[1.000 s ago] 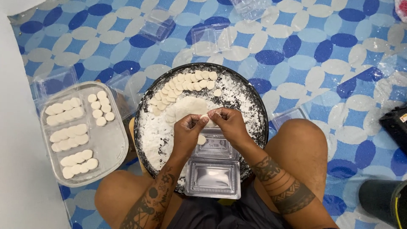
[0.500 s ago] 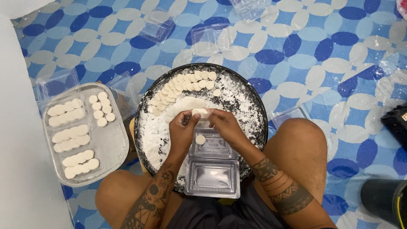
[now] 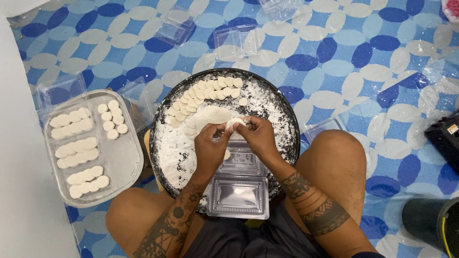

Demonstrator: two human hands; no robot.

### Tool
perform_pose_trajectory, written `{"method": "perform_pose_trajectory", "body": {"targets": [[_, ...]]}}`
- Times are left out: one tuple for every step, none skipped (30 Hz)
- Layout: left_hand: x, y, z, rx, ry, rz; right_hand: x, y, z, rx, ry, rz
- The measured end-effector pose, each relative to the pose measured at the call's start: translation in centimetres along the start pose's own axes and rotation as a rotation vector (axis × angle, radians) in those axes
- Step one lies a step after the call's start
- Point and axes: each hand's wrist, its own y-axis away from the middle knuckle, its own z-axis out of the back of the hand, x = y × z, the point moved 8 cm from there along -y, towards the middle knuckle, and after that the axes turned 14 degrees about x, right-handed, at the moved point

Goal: Coating small dough pieces in flour and placing them into a plastic container for packaging.

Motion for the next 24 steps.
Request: {"method": "perform_pose_trajectory", "body": {"targets": [[0.2,0.3,-0.1,-0.002,0.001,0.001,-0.6,-0.2,0.0,0.002,0.001,0.0],[0.0,0.5,-0.4,0.026,-0.075,-0.045,-1.3,-0.3,0.1,-0.003,-0.002,-0.018],[-0.2,0.8,-0.9,0.056,-0.15,-0.089,-2.2,-0.4,0.1,-0.01,-0.007,-0.038],[-0.3,0.4,-0.6,0.057,-0.15,-0.087,-2.0,-0.7,0.0,-0.009,-0.007,-0.041],[-0.6,0.6,-0.7,0.092,-0.194,-0.121,-2.1,-0.3,-0.3,0.0,0.021,-0.048],[-0.9,0.8,-0.9,0.129,-0.239,-0.157,-2.3,-0.1,-0.6,0.01,0.049,-0.056],[-0.4,0.9,-0.9,0.132,-0.236,-0.144,-2.2,0.3,-0.8,0.014,0.049,-0.069],[-0.2,1.0,-1.1,0.151,-0.265,-0.143,-2.1,0.7,-1.2,0.037,0.031,-0.099],[-0.2,0.4,-1.1,0.161,-0.298,-0.158,-1.6,0.4,-1.4,0.057,0.015,-0.111],[0.1,0.1,-1.1,0.157,-0.299,-0.161,-2.0,0.3,-1.1,0.059,0.016,-0.106],[0.6,-0.1,-0.9,0.13,-0.293,-0.116,-2.9,0.4,-1.2,0.099,-0.011,-0.149],[1.2,-0.4,-0.7,0.102,-0.287,-0.072,-3.7,0.5,-1.2,0.14,-0.038,-0.193],[1.6,-0.5,-0.8,0.1,-0.286,-0.074,-3.5,0.5,-1.0,0.139,-0.037,-0.191],[2.7,-0.7,-0.7,0.087,-0.189,0.0,-3.3,0.6,-0.9,0.166,-0.058,-0.189],[3.8,-0.9,-0.7,0.075,-0.092,0.073,-3.1,0.6,-0.9,0.191,-0.081,-0.187],[3.6,-1.0,-0.7,0.076,-0.093,0.07,-2.3,0.8,-0.6,0.189,-0.082,-0.185],[3.9,-0.9,-0.8,0.085,-0.042,0.106,-1.1,1.1,-0.7,0.224,-0.08,-0.131],[4.1,-0.8,-0.9,0.093,0.008,0.142,0.0,1.3,-0.7,0.259,-0.077,-0.077],[3.7,-0.7,-0.8,0.095,0.007,0.143,-0.2,1.2,-0.6,0.258,-0.079,-0.078],[3.2,-0.6,-1.0,0.13,0.016,0.119,-0.4,1.1,-0.6,0.274,-0.119,-0.074],[2.6,-0.5,-1.1,0.163,0.026,0.094,-0.6,0.9,-0.6,0.291,-0.159,-0.068],[2.5,-0.4,-1.1,0.163,0.025,0.095,-0.5,0.9,-0.7,0.292,-0.159,-0.069],[1.8,-0.4,-1.4,0.202,0.019,0.02,-0.4,0.8,-0.5,0.277,-0.156,-0.062],[1.1,-0.3,-1.7,0.24,0.013,-0.056,-0.2,0.8,-0.4,0.262,-0.152,-0.054]]}}
